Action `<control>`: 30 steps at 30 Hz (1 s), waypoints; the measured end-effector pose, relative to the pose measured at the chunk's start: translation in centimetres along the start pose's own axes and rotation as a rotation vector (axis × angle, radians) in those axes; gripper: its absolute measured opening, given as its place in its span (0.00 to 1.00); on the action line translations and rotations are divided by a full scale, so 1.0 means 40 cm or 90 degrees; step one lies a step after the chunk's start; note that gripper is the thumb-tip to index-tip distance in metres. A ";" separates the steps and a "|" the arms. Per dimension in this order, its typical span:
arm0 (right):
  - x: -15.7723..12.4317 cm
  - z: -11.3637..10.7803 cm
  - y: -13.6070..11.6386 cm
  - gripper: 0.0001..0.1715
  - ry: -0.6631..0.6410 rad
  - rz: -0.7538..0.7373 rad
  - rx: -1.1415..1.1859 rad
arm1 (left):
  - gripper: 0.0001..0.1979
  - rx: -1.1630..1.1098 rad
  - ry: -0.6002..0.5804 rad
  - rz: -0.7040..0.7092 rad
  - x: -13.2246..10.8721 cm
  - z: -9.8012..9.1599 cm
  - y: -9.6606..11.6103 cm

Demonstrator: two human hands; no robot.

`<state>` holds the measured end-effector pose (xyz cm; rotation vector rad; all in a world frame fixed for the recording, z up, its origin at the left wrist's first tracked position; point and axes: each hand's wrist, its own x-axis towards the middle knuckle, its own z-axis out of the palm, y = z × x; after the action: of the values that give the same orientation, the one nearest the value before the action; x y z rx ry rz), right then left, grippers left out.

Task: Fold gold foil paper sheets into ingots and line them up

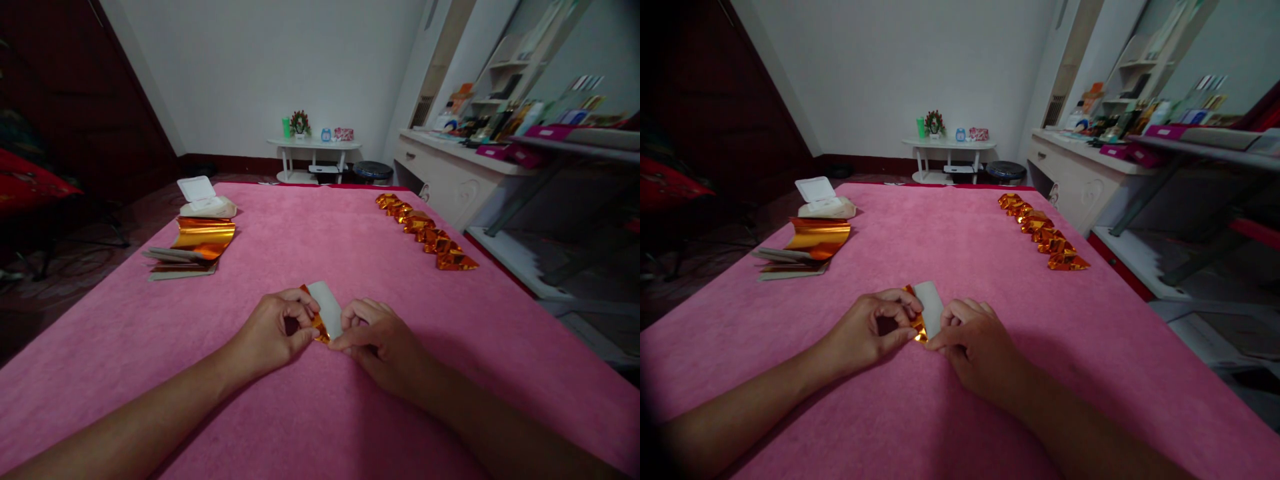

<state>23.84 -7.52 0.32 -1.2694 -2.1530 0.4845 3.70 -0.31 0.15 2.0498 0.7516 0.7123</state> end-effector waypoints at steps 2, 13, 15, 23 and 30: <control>0.000 0.000 0.000 0.17 0.000 0.000 -0.002 | 0.08 0.014 0.006 0.004 0.000 0.003 -0.003; 0.001 0.000 -0.003 0.17 -0.009 0.006 -0.018 | 0.08 0.066 0.023 -0.025 0.003 0.008 -0.006; 0.002 0.000 -0.004 0.16 -0.009 0.004 -0.021 | 0.08 0.071 0.022 -0.035 0.005 0.010 -0.005; 0.003 -0.001 -0.003 0.14 -0.013 -0.006 -0.023 | 0.07 0.097 0.008 -0.062 0.009 0.009 -0.005; -0.001 0.003 -0.002 0.16 -0.017 0.000 -0.042 | 0.09 0.091 -0.005 -0.053 0.010 0.003 -0.012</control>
<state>23.71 -7.59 0.26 -1.3060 -2.2069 0.4361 3.92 0.15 -0.22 2.1345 0.9015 0.6182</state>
